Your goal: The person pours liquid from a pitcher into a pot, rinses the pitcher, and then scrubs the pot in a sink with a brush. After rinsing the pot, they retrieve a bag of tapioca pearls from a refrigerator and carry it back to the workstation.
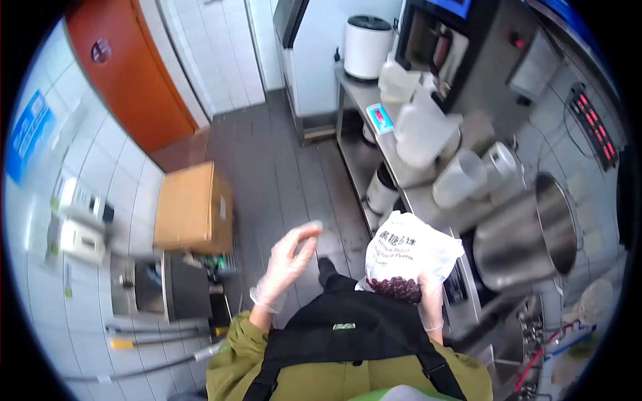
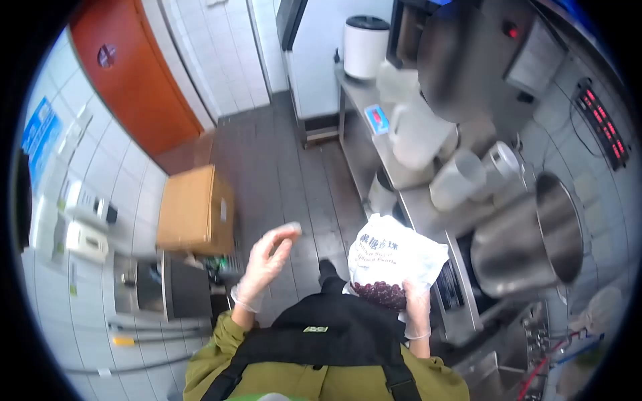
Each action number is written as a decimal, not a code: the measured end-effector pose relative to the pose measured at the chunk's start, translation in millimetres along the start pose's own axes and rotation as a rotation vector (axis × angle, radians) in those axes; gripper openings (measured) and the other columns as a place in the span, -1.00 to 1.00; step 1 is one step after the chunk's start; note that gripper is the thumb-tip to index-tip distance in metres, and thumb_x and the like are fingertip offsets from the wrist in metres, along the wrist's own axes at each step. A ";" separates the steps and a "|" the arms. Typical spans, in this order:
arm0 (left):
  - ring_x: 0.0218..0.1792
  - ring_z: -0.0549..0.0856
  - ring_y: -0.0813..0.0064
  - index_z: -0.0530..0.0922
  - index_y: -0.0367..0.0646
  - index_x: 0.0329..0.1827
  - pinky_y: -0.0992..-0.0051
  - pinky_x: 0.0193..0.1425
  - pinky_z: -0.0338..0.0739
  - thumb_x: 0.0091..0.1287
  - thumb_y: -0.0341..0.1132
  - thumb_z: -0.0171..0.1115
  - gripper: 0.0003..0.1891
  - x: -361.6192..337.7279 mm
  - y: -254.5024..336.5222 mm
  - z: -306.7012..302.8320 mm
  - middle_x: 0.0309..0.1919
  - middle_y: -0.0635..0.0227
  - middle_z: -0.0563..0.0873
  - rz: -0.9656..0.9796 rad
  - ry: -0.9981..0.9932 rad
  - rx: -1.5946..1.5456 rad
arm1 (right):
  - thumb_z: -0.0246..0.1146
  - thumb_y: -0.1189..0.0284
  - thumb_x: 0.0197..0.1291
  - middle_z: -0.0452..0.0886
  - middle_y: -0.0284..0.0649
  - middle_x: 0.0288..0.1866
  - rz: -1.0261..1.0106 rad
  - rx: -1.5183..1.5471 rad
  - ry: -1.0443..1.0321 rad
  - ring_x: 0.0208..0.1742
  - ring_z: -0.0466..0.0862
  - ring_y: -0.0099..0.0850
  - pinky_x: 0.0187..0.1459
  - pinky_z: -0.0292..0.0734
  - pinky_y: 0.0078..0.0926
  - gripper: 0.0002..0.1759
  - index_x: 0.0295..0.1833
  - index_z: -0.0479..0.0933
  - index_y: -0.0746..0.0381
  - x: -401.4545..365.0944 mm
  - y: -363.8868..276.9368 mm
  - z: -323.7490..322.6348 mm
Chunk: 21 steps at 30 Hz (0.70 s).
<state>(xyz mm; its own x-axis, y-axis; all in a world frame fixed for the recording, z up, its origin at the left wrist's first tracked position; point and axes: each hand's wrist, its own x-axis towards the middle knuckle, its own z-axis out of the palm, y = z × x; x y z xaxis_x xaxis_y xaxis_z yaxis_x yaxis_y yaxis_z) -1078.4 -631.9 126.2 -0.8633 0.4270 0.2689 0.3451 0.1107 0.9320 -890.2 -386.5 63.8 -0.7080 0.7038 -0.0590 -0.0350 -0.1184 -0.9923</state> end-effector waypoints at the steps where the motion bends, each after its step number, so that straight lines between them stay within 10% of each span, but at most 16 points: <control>1: -0.12 0.61 0.48 0.51 -0.22 -0.07 0.54 0.00 0.45 0.25 -0.40 0.11 -0.79 34.1 -31.7 -5.5 -0.17 0.29 0.62 -0.056 -0.003 -0.127 | 0.10 0.48 0.14 0.56 -0.18 -0.17 -0.025 -0.046 -0.040 -0.13 0.51 -0.48 -0.06 0.37 -0.52 -0.70 -0.05 0.43 0.43 38.4 -3.8 28.4; 9: -0.15 0.59 0.52 0.53 -0.27 -0.12 0.56 0.00 0.43 0.28 -0.45 0.06 -0.83 269.4 -94.4 -94.8 -0.18 0.29 0.62 -0.093 -0.016 -0.075 | 0.13 0.38 0.15 0.50 -0.33 -0.53 -0.081 -0.270 -0.270 -0.44 0.40 -0.61 -0.36 0.36 -0.56 -0.74 -0.32 0.49 0.42 256.5 -40.6 236.8; 21: -0.27 0.64 0.51 0.55 -0.28 -0.17 0.57 -0.14 0.49 0.31 -0.44 0.00 -0.83 614.9 -191.7 -135.9 -0.29 0.27 0.66 0.172 -0.476 -0.031 | 0.13 0.28 0.16 0.55 -0.31 -0.32 0.145 -0.034 0.385 -0.31 0.46 -0.60 -0.27 0.39 -0.59 -0.61 -0.13 0.48 0.45 354.3 -13.6 413.5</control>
<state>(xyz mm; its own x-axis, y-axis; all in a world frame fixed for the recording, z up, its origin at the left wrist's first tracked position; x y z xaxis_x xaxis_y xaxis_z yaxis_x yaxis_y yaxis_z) -1725.4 -512.5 145.9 -0.5295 0.7990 0.2851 0.4502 -0.0202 0.8927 -1432.2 -425.2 101.2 -0.3882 0.8928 -0.2287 0.0738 -0.2172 -0.9733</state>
